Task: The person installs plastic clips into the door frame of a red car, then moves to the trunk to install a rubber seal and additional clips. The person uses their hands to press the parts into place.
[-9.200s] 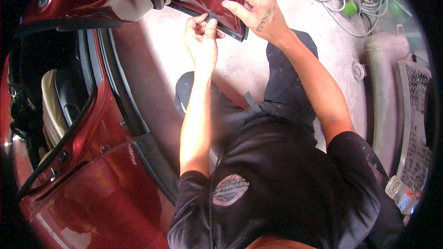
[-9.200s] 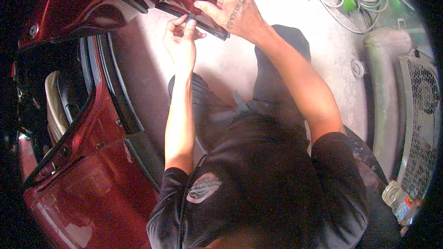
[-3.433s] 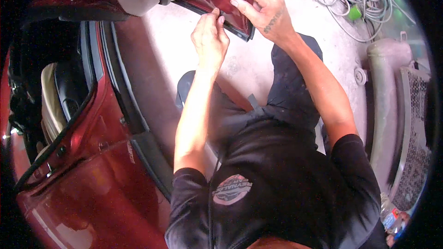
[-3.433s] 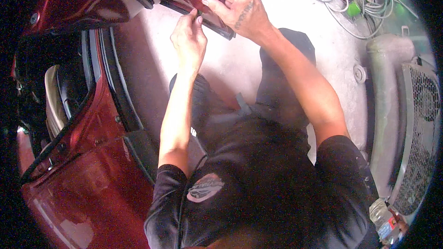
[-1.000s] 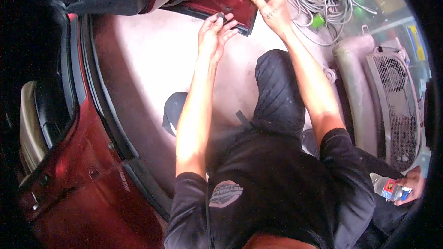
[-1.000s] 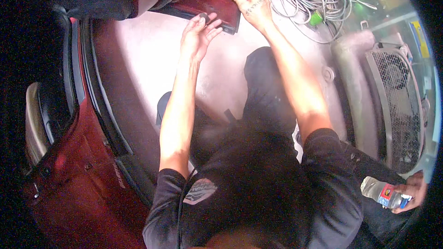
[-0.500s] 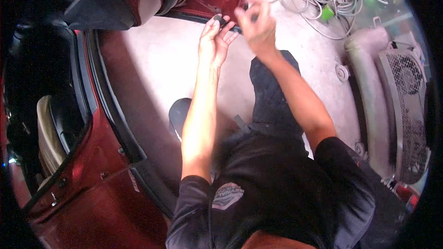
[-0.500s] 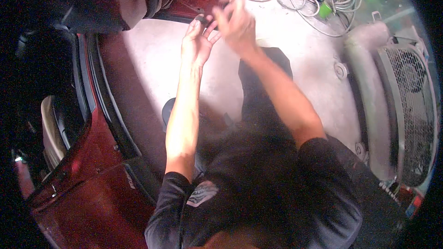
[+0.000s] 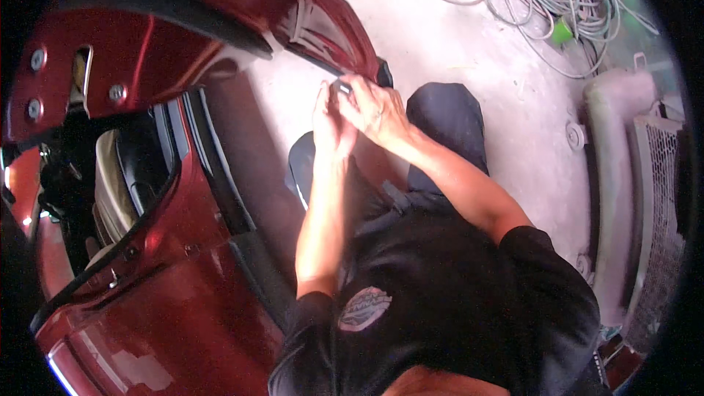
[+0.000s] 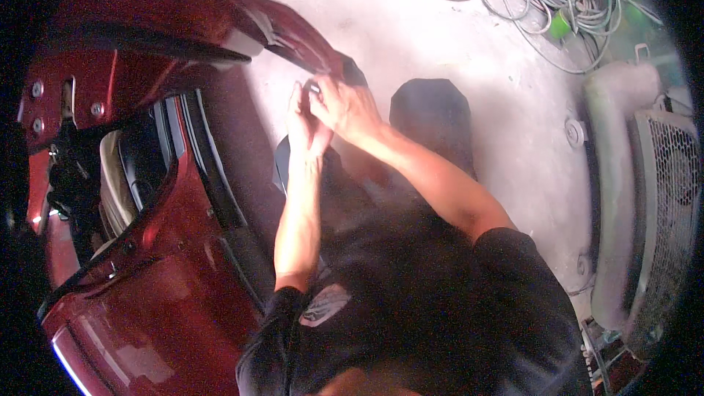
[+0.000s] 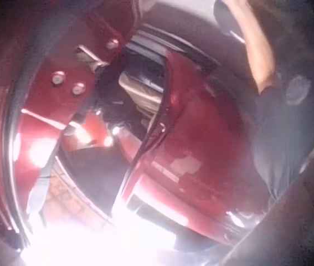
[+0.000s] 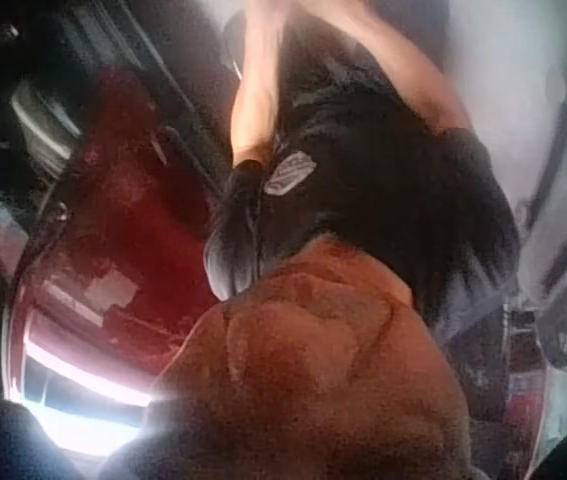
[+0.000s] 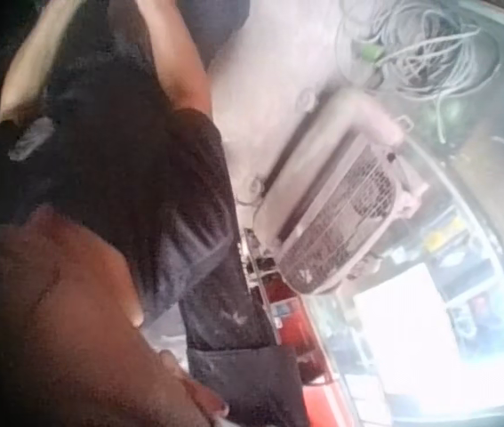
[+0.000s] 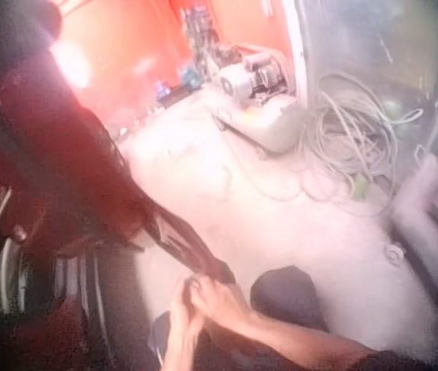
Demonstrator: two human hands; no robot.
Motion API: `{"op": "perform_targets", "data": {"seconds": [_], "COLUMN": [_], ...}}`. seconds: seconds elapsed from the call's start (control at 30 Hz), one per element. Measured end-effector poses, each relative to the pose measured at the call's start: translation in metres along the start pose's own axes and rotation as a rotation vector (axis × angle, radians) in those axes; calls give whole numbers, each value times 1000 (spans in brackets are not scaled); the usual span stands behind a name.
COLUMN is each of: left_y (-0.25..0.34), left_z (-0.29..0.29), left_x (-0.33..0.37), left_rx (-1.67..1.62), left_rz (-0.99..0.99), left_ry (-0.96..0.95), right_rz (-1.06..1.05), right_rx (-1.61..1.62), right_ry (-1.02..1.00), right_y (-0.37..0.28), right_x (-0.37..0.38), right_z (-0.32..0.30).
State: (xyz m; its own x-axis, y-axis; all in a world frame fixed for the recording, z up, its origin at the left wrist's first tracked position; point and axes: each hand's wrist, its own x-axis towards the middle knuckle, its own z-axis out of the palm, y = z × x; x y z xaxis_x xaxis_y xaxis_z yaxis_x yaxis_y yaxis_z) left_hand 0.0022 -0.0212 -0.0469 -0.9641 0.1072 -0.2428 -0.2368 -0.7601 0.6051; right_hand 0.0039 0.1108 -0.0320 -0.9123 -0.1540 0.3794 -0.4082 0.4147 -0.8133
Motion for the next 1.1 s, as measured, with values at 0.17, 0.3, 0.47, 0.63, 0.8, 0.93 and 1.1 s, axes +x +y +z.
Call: {"op": "perform_targets", "data": {"seconds": [0.17,0.3,0.47,0.63,0.8,0.93,1.1], "left_y": [2,1,-5,-14,-26,-33,-52], "left_z": [18,-8,-55,-19,-35,-29,2], "left_x": [-20,-10,32,28,39,65,121], "left_rx": [-83,-39,-571,8,295,322,72], "left_rz": [-58,-17,-350,-70,-92,-105,-177], "left_ry": [100,61,-77,202,33,-126,-243], "right_rz": [-65,-171,-202,-101,7,181,163], "right_rx": [-39,-128,-170,-30,-10,85,184], "right_ry": [47,150,116,198,145,164,283], "right_y": [-11,-25,-17,-23,-24,-19,15], "right_x": [-5,-1,-1,-4,-6,6,45], "right_z": [16,25,25,3,-7,-18,-47]}}
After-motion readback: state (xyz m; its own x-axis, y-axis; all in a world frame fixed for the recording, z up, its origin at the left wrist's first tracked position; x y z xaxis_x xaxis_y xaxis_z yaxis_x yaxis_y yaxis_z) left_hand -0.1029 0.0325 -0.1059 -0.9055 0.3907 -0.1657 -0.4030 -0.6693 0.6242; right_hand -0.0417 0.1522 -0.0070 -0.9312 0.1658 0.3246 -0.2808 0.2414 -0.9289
